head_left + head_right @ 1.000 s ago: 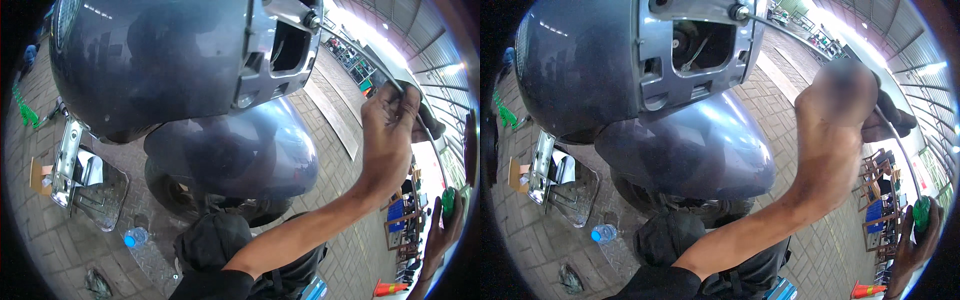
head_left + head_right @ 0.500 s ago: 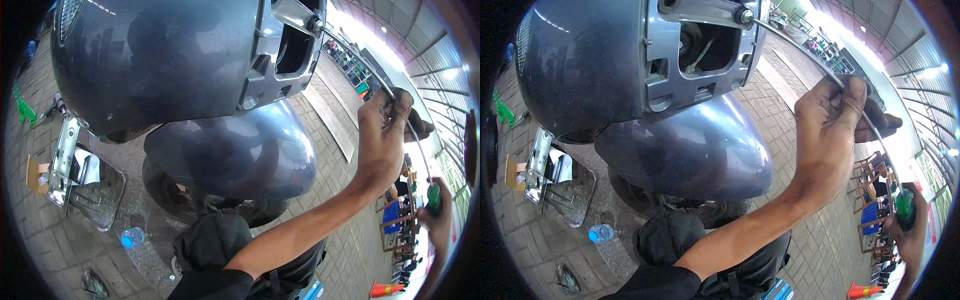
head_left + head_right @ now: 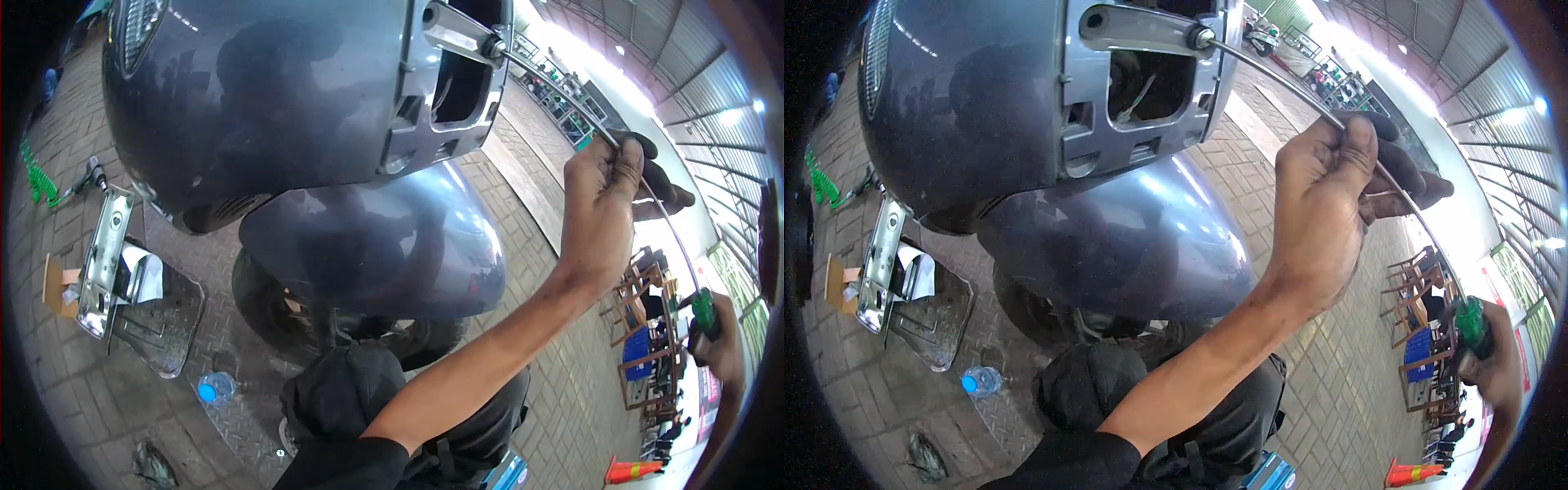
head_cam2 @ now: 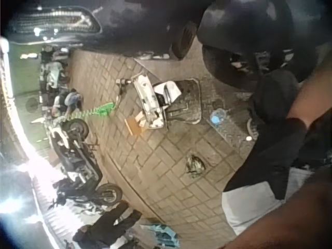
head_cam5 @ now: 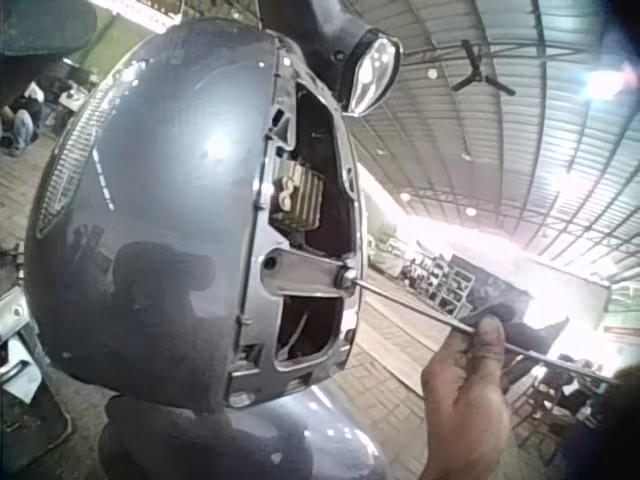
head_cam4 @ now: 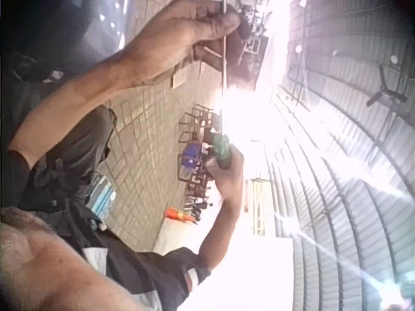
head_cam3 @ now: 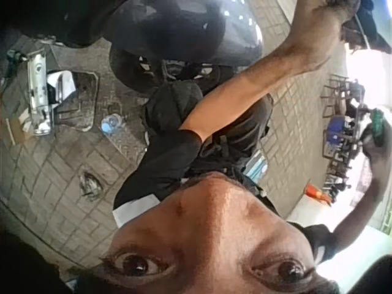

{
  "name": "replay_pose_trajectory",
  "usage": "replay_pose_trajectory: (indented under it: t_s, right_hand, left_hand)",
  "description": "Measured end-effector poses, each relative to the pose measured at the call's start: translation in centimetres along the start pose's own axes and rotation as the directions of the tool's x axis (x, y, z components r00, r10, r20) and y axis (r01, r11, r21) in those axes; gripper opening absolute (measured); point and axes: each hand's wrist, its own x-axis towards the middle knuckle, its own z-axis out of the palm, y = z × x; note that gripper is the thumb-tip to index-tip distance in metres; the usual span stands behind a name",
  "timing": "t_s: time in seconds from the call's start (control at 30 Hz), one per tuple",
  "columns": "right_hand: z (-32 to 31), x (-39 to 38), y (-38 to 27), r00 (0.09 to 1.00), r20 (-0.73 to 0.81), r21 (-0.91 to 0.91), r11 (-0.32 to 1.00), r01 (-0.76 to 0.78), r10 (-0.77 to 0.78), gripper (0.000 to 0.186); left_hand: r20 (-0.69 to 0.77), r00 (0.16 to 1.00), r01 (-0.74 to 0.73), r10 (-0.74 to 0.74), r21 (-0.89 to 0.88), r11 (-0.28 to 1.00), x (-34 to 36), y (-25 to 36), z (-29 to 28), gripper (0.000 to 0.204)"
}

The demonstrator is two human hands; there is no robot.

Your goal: The person uses a long-handled screwdriver to unscrew fasteners from the front panel of a motorcycle, then reaches into a metal tray to retrieve a screw and places it into a side panel hole.

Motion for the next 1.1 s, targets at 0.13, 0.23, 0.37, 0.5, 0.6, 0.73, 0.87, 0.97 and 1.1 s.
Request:
replay_pose_trajectory:
  t_s: [0.13, 0.23, 0.37, 0.5, 0.6, 0.73, 0.87, 0.97, 1.1]
  right_hand:
    - [3.8, -3.4, -1.6, 0.658, -0.429, -0.802, 0.596, 0.038, -0.619, 0.06]
    - [2.6, -2.0, 1.2, 0.664, -0.528, -0.703, 0.711, 0.008, -0.53, 0.055]
    - [-0.2, 0.8, 3.6, 0.992, 0.088, 0.056, 0.994, -0.095, 0.09, 0.071]
    - [-3.4, 2.3, -1.0, 0.942, 0.333, 0.094, 0.992, -0.082, 0.046, 0.062]
    - [0.2, -2.8, -4.0, 0.936, -0.279, -0.411, 0.908, 0.085, -0.214, 0.06]
    - [3.8, -3.4, -1.8, 0.631, -0.429, -0.843, 0.537, -0.022, -0.647, 0.053]
    - [1.8, -2.1, 1.6, 0.737, -0.498, -0.691, 0.722, -0.02, -0.456, 0.058]
    - [2.1, -1.1, -2.7, 0.966, -0.247, -0.218, 0.967, -0.13, 0.074, 0.047]
    - [-3.8, 1.3, -7.1, 0.861, 0.415, 0.111, 0.923, -0.369, 0.294, 0.035]
  left_hand:
    - [-0.028, 0.999, 0.019, -0.019, -0.013, 1.0, -0.3, -0.2, 1.8, 0.032]
    - [-0.047, 0.998, -0.03, 0.032, 0.039, 0.999, 0.1, 0.5, 2.1, 0.034]
    - [-0.061, 0.994, -0.071, 0.091, 0.277, 0.958, -0.7, -3.1, -0.8, 0.033]
    - [0.024, 1.0, -0.019, 0.019, 0.007, 1.0, 0.2, -0.4, -0.1, 0.033]
    - [-0.007, 1.0, -0.006, 0.005, -0.066, 0.998, 0.1, -0.5, 1.3, 0.027]
    - [-0.08, 0.997, 0.007, -0.008, -0.019, 1.0, -0.3, 0.0, 1.9, 0.026]
    - [-0.072, 0.994, -0.059, 0.077, 0.224, 0.973, 0.3, -0.8, 1.4, 0.03]
    - [-0.073, 0.993, -0.073, 0.096, 0.272, 0.96, 0.1, -2.3, 0.4, 0.028]
    - [-0.053, 0.997, -0.051, 0.054, 0.068, 0.996, 0.4, -1.2, 1.3, 0.033]
